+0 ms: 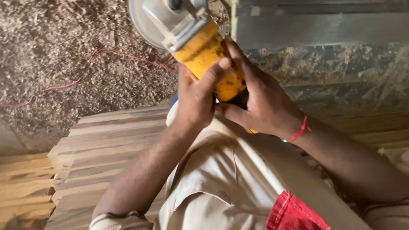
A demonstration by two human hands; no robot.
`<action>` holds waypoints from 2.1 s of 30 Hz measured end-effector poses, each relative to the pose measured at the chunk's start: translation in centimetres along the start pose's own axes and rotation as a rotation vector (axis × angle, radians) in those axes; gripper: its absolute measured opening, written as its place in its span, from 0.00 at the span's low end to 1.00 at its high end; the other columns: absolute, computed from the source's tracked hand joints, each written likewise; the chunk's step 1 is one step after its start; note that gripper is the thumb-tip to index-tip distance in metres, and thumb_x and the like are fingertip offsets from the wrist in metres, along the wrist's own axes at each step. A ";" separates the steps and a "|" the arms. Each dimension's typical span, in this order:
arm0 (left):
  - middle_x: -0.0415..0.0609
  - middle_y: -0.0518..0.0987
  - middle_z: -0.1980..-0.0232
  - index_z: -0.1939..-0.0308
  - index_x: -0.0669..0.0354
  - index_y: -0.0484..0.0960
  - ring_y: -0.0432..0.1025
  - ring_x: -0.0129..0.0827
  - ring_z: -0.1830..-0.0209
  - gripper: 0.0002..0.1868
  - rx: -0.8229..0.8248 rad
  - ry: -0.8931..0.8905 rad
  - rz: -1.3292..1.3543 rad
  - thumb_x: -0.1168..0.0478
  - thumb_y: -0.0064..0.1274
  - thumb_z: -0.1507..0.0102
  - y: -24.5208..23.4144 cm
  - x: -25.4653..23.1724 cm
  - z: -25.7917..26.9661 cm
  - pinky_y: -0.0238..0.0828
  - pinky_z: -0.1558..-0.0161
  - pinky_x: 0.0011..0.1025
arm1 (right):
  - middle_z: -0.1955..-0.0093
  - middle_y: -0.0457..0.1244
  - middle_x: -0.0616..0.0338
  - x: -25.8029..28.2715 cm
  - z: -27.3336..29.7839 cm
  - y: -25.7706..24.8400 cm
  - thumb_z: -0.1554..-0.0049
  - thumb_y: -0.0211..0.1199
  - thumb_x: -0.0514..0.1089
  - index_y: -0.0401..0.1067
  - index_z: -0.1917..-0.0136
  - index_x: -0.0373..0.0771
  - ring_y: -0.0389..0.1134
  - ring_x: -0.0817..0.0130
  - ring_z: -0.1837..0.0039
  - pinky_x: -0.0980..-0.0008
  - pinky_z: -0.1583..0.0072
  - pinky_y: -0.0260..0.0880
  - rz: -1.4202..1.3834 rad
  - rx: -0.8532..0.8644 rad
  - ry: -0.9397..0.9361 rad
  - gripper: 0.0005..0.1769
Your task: The person uses a yellow angle grinder to smooth the surface of a long wooden plank resting on a workbench. They move the tool back and forth along the length of the wood, generating sawdust, and briefly inspect the plank during the process.
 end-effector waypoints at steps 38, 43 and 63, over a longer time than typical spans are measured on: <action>0.53 0.77 0.49 0.40 0.66 0.69 0.77 0.40 0.48 0.22 -0.087 0.154 0.054 0.60 0.58 0.33 -10.0 -11.7 0.8 0.80 0.43 0.40 | 0.24 0.59 0.36 7.8 -9.8 8.2 0.45 0.74 0.39 0.28 0.14 0.41 0.69 0.48 0.27 0.60 0.27 0.73 -0.104 0.142 -0.205 0.65; 0.52 0.78 0.48 0.40 0.69 0.72 0.76 0.36 0.49 0.21 -0.081 0.067 0.056 0.61 0.58 0.32 -6.5 -7.5 0.4 0.78 0.46 0.36 | 0.20 0.55 0.35 5.3 -6.5 4.7 0.46 0.75 0.41 0.30 0.13 0.40 0.64 0.43 0.23 0.57 0.26 0.69 -0.063 0.107 -0.153 0.65; 0.53 0.81 0.46 0.38 0.67 0.72 0.80 0.37 0.48 0.26 0.385 -0.314 -0.186 0.60 0.63 0.36 23.5 26.5 -2.4 0.85 0.43 0.37 | 0.13 0.39 0.43 -18.8 21.9 -15.6 0.46 0.73 0.41 0.29 0.13 0.43 0.43 0.51 0.11 0.47 0.14 0.50 0.028 -0.263 0.228 0.65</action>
Point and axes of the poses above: each hand's wrist, its own z-axis away from the middle knuckle, its own y-axis out of the palm, x = y × z, the point moved 10 cm from there along -z, towards the middle knuckle
